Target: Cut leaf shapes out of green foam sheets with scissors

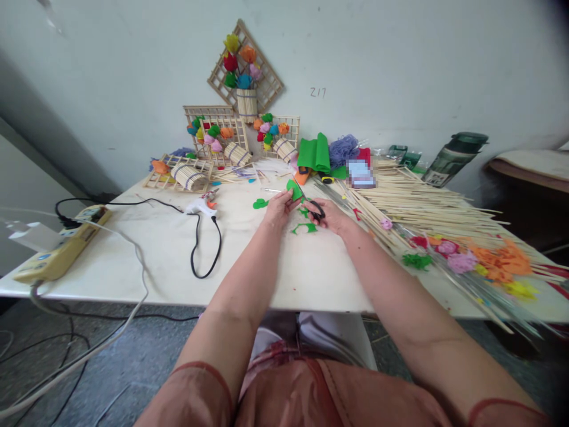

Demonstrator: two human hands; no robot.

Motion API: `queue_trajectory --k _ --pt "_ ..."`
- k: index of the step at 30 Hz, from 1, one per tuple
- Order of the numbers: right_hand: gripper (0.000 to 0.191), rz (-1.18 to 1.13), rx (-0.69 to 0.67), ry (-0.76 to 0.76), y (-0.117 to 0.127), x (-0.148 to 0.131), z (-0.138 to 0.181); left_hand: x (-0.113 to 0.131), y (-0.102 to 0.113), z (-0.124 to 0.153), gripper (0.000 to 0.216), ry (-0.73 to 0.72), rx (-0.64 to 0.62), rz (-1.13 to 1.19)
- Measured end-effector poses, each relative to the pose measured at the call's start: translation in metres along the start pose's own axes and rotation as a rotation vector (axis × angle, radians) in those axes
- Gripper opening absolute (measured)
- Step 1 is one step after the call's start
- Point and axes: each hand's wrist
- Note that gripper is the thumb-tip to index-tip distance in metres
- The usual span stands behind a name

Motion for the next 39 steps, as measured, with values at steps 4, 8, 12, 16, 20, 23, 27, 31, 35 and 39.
queue_trajectory --k 4,8,12,16,20,23,27,31,35,39 --pt "0.021 -0.003 0.008 0.006 -0.001 0.002 -0.001 0.0 -0.001 0.0 0.011 -0.002 0.003 -0.008" --pt "0.022 0.005 0.012 0.012 -0.002 0.002 -0.001 -0.001 0.0 -0.002 0.008 -0.002 0.02 -0.015" --pt "0.021 0.003 0.011 0.013 -0.002 0.003 -0.001 -0.002 0.001 -0.004 0.008 -0.009 0.025 0.0" --pt "0.021 -0.008 0.013 0.006 -0.003 0.002 -0.001 -0.002 0.001 -0.004 0.011 -0.008 0.02 0.005" --pt "0.021 -0.023 0.018 -0.01 -0.004 0.0 0.0 -0.002 0.001 -0.004 0.009 -0.008 0.022 0.015" --pt "0.02 -0.029 0.019 -0.008 -0.005 -0.002 0.001 -0.002 0.002 -0.005 0.01 -0.007 0.022 0.008" --pt "0.02 -0.033 0.028 -0.012 -0.007 -0.003 0.001 -0.002 0.002 -0.006 0.006 -0.004 0.031 0.016" --pt "0.019 -0.037 0.051 -0.011 -0.009 -0.003 0.0 -0.002 0.002 -0.005 0.006 -0.004 0.031 0.046" --pt "0.023 -0.069 0.059 0.0 -0.01 -0.003 -0.001 -0.002 0.001 -0.004 0.011 -0.006 0.025 0.086" --pt "0.024 -0.085 0.084 -0.021 -0.011 -0.004 -0.002 -0.002 0.002 -0.005 0.013 -0.003 0.009 0.129"
Point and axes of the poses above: each hand's wrist, its own z-axis away from the middle knuckle, its own y-axis out of the back of the hand, x = y × z, and after that the axes turned 5 degrees about y, right-handed
